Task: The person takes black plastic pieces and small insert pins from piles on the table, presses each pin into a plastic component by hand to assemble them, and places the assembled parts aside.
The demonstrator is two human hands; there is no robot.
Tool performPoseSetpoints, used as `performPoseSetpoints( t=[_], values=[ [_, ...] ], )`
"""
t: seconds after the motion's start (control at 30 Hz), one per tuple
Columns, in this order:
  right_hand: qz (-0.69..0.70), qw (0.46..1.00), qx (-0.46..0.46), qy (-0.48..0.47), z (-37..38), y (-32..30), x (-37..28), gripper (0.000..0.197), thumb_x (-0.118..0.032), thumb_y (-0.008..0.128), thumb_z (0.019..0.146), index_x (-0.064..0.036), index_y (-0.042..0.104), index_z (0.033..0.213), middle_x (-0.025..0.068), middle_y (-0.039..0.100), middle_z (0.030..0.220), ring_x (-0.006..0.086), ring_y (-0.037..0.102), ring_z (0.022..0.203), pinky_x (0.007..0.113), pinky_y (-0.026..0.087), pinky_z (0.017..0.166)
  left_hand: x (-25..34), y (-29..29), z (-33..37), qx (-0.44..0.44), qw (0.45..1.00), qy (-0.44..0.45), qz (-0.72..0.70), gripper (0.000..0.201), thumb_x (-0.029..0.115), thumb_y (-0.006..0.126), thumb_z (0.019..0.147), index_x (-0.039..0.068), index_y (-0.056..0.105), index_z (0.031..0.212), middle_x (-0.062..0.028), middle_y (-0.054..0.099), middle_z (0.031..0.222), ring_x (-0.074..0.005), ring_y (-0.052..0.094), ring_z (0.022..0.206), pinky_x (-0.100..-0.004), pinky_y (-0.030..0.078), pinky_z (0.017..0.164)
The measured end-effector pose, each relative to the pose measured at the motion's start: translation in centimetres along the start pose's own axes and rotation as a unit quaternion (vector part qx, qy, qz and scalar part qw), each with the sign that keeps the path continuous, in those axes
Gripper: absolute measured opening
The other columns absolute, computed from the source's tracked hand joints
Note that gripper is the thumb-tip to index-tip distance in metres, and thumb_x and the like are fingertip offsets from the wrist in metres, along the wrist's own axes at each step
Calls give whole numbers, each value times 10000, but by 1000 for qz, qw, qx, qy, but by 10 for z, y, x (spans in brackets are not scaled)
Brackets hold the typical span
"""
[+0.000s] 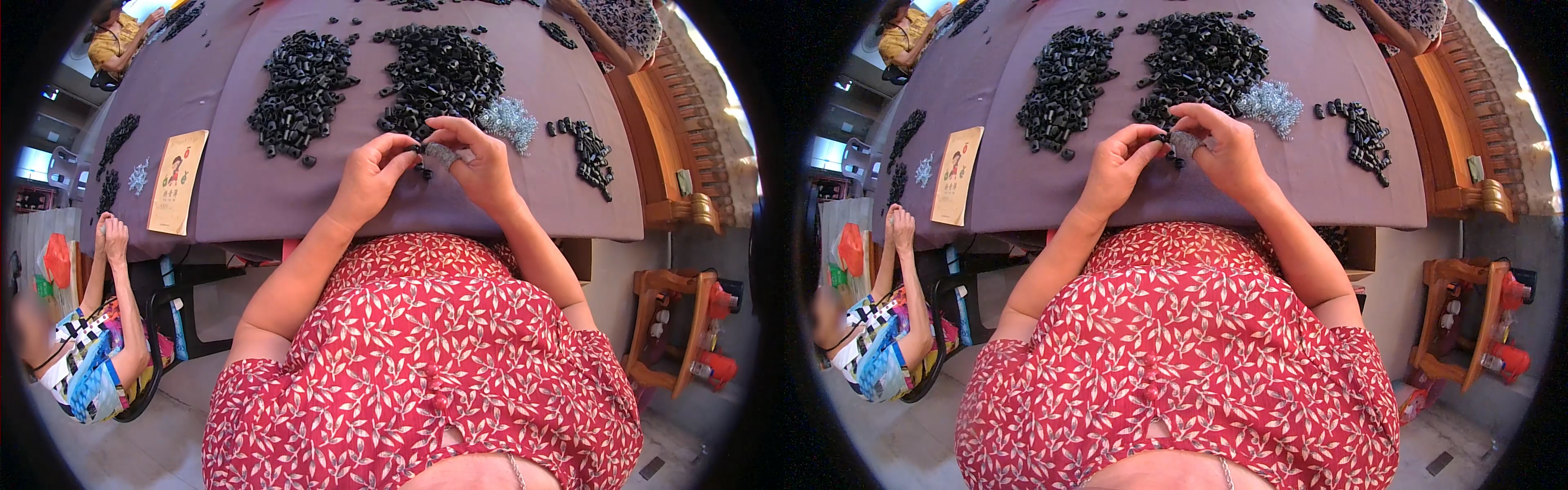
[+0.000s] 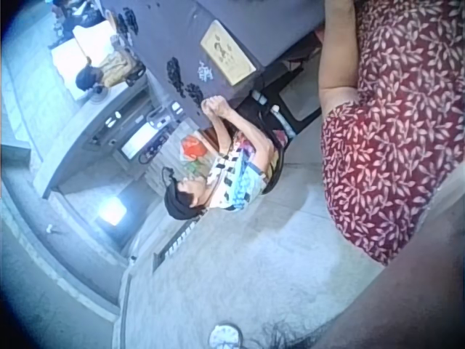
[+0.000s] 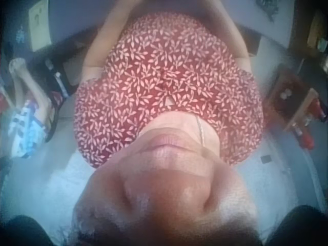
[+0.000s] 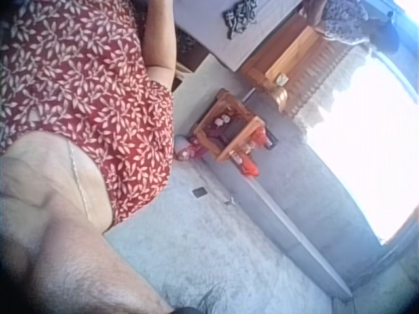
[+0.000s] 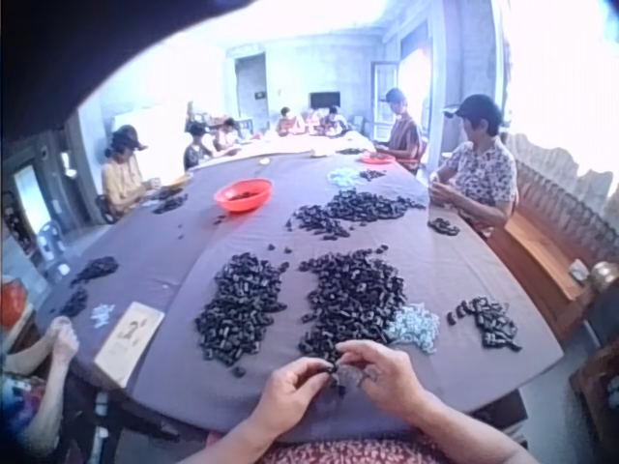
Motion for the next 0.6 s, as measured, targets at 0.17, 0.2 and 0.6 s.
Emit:
performPoseSetpoints(
  t=[0.17, 0.2, 0.6],
  values=[
    [-33, 999, 9, -14, 0, -1, -7, 398, 59, 676, 817, -36, 630, 1200, 77, 710, 934, 139, 676, 860, 274, 546, 757, -1, 0, 1, -1, 1000, 5, 12, 157, 35, 606, 952, -30, 642, 1091, -55, 701, 966, -108, 671, 917, -238, 524, 817],
    [-47, 998, 15, -28, 0, -2, -10, 412, 72, 661, 794, -45, 633, 1187, 94, 707, 916, 186, 693, 841, 298, 553, 754, -1, 0, 1, -1, 1000, 6, 12, 158, 38, 609, 950, -29, 643, 1090, -55, 702, 961, -106, 670, 913, -237, 522, 813],
    [-70, 997, 8, -44, 0, -3, -12, 419, 61, 693, 810, -41, 634, 1212, 70, 721, 935, 112, 672, 847, 254, 533, 734, 1, 1, 0, -10, 999, 1, 37, 174, 37, 609, 955, -28, 638, 1113, -53, 696, 982, -101, 660, 924, -236, 518, 826]
  ],
)
Point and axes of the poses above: each hand's wrist, its own z-axis towards the middle knuckle, its own y-axis out of the palm, x = y × z, the point moved 8 cm from there along z, towards the middle knuckle
